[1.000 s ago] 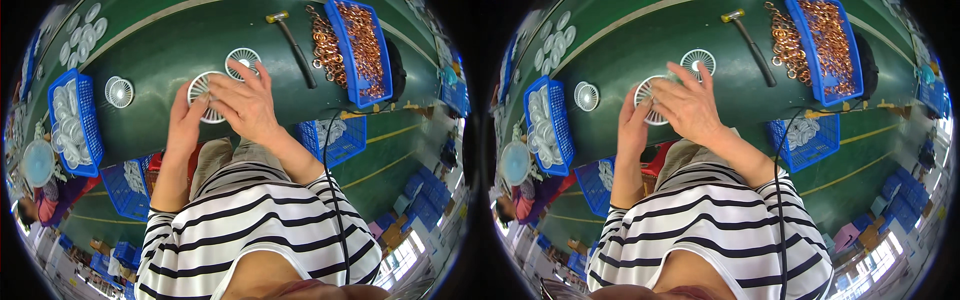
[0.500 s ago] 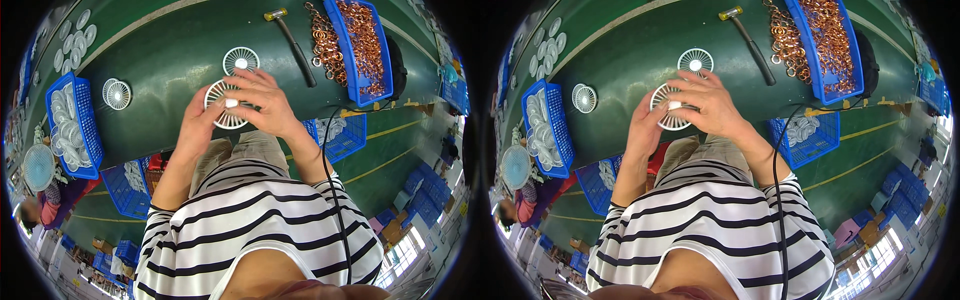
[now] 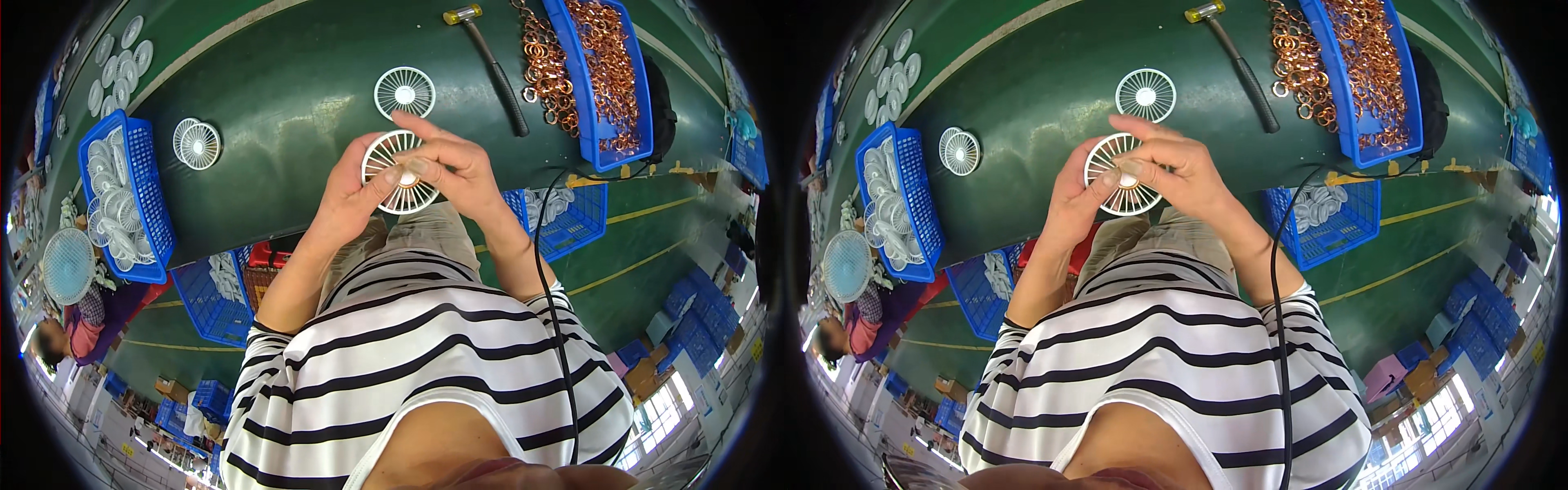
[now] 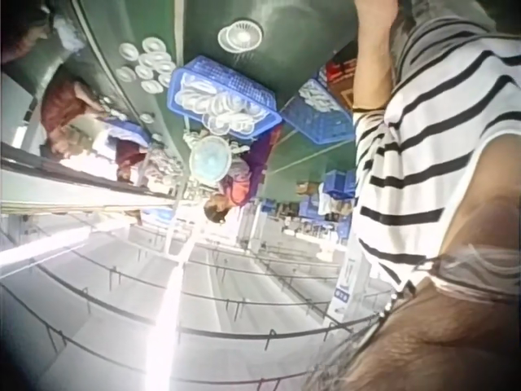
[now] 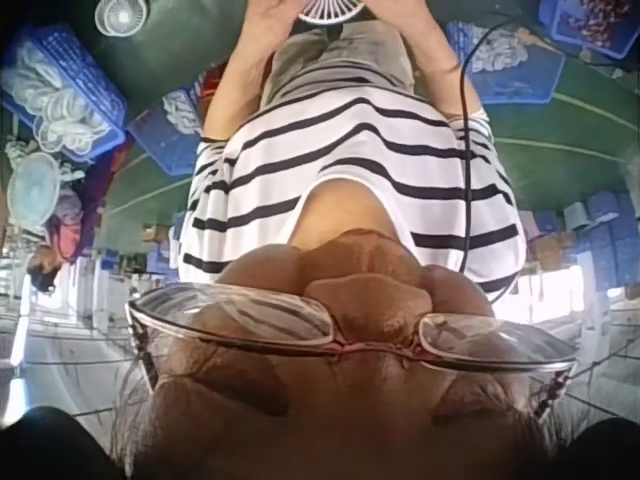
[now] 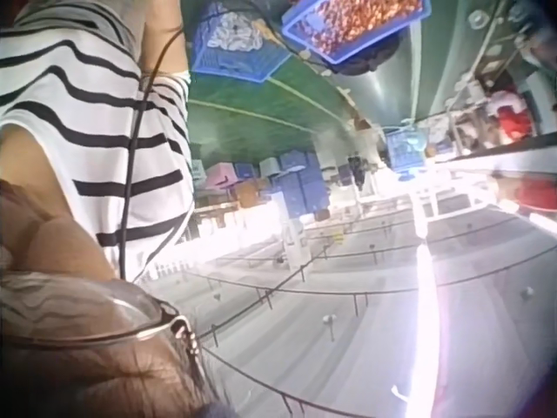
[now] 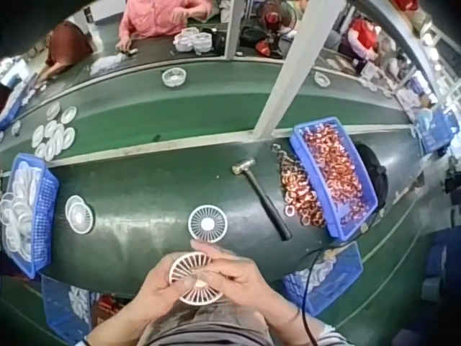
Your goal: Assembling small electronic components by placing a central hub into a fan-shaped plastic cover and securing it with a mallet on an assembly line.
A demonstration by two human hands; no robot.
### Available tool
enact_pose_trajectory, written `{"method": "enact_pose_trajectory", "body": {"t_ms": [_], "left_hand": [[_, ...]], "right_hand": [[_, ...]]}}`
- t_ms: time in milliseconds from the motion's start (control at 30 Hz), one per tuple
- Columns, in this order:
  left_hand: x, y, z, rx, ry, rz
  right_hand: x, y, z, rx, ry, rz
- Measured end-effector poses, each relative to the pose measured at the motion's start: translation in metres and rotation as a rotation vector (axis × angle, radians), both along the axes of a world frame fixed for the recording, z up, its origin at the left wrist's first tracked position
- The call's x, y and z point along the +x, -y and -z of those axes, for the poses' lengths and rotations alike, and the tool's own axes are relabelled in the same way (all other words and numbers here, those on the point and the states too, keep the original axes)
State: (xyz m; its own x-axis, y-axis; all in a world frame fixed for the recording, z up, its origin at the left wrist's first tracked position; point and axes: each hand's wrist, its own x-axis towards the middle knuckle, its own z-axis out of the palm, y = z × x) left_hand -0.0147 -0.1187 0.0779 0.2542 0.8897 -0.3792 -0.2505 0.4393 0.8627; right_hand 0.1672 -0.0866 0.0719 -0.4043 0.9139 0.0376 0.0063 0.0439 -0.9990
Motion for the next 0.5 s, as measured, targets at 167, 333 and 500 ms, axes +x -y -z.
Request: {"method": "enact_pose_trajectory", "body": {"t_ms": [167,333,500], "left_hand": [[-0.003,-0.002,0.01,0.219,-0.171,0.068],[-0.006,-0.004,0.011,0.381,-0.294,0.195],[-0.001,-0.002,0.013,0.387,-0.334,0.182]], "right_hand": [[-0.003,0.0,0.011,-0.141,-0.172,0.034],[0.01,0.005,0.015,-0.492,-0.303,-0.077],[0.007,0.011,0.026,-0.371,-0.103,0.037]]}}
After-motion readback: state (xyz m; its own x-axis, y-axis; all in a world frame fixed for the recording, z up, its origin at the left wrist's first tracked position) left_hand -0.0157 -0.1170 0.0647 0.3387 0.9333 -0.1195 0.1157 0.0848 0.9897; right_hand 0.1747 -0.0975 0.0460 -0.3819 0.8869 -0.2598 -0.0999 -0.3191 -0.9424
